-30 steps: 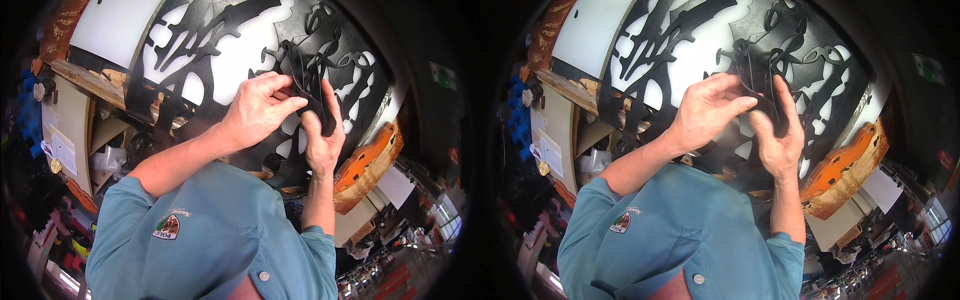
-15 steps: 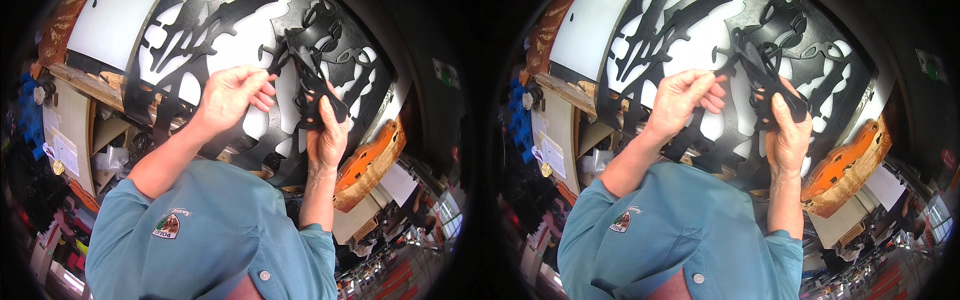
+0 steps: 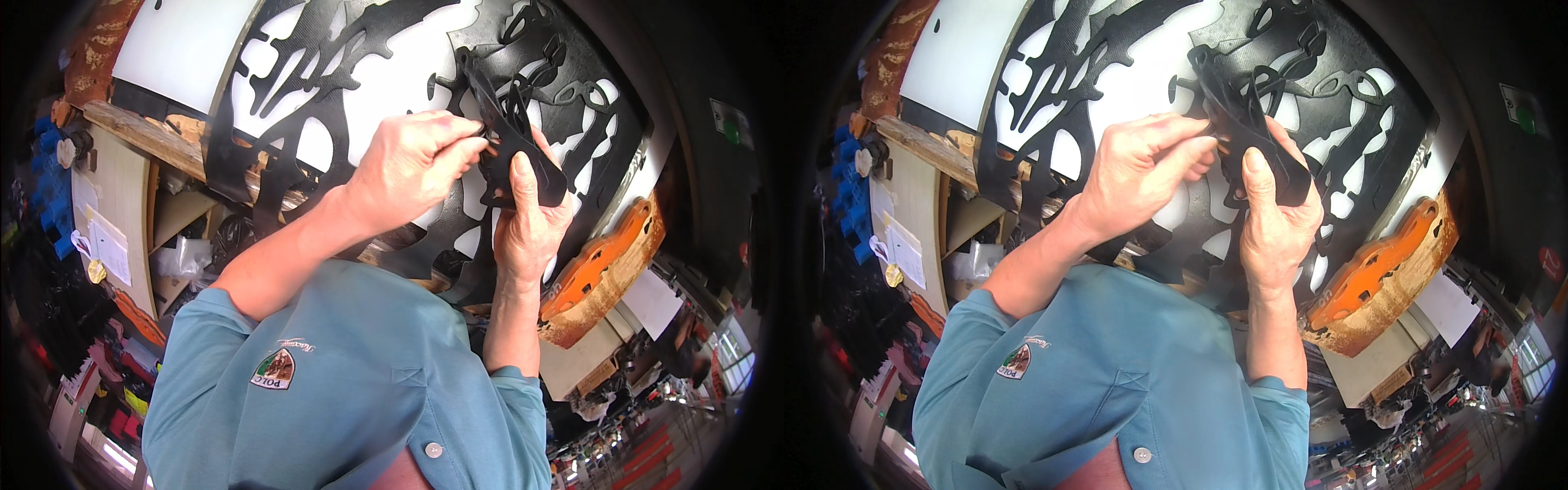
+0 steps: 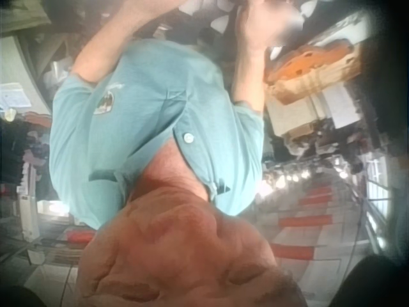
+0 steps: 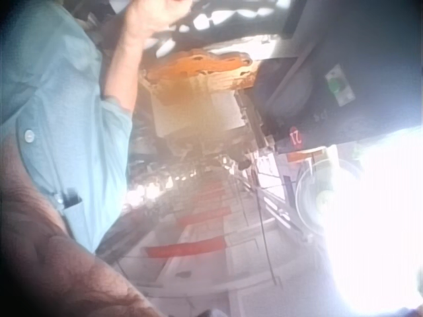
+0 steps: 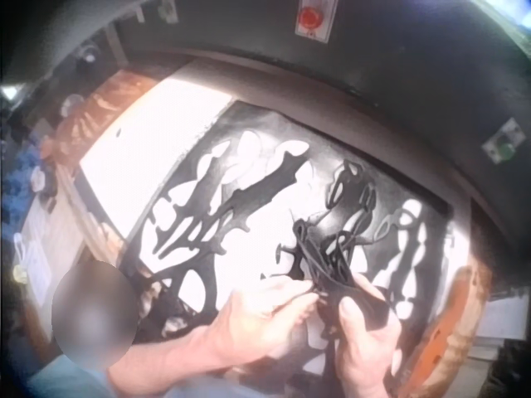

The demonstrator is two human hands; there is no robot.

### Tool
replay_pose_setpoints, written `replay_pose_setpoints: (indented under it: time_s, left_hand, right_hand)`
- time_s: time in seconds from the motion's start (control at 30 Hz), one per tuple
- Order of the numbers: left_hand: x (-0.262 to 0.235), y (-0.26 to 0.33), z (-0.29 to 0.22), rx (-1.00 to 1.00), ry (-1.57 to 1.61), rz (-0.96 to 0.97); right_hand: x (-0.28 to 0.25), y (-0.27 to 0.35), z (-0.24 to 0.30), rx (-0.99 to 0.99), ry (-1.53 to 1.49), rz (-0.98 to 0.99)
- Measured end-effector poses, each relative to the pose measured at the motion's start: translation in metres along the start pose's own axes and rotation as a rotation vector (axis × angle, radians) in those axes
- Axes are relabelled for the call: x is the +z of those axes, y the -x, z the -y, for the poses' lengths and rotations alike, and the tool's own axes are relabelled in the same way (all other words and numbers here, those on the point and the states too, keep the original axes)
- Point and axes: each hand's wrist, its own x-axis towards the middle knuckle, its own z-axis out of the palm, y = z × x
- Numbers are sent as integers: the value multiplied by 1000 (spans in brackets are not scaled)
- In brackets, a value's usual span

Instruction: The person places a large black sheet on a workbench, then uses a wooden tool to press and smooth a black stencil onto the sheet. They peel away excess material to reveal a pattern, then repeat the process with a second sheet.

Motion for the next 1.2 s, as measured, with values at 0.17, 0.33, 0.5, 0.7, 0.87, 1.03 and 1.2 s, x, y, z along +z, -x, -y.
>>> replay_pose_setpoints:
  time_s: [0.17, 0.33, 0.5, 0.7, 0.87, 1.03, 1.2]
  left_hand:
    - [-9, 4, 3, -83, 6, 99]
    - [-28, -3, 13, -304, 29, -156]
    - [-67, -3, 25, -247, 17, -194]
    - [-59, -3, 30, -199, 15, -260]
    - [-55, -5, 24, -255, 0, -268]
    - [-63, 11, 6, -94, -177, -270]
    - [-54, 48, -35, -256, -49, -9]
  right_hand:
    - [-15, -9, 11, -14, 82, -25]
    - [-106, -36, 25, -166, -1, -161]
    - [-329, -70, 77, -227, -154, -387]
    - [-449, -36, 170, -577, -34, -644]
    - [-279, -21, 119, -521, 1945, -971]
    - [-103, 1, 17, -577, 1153, 178]
    - [-61, 30, 68, -595, 1090, 222]
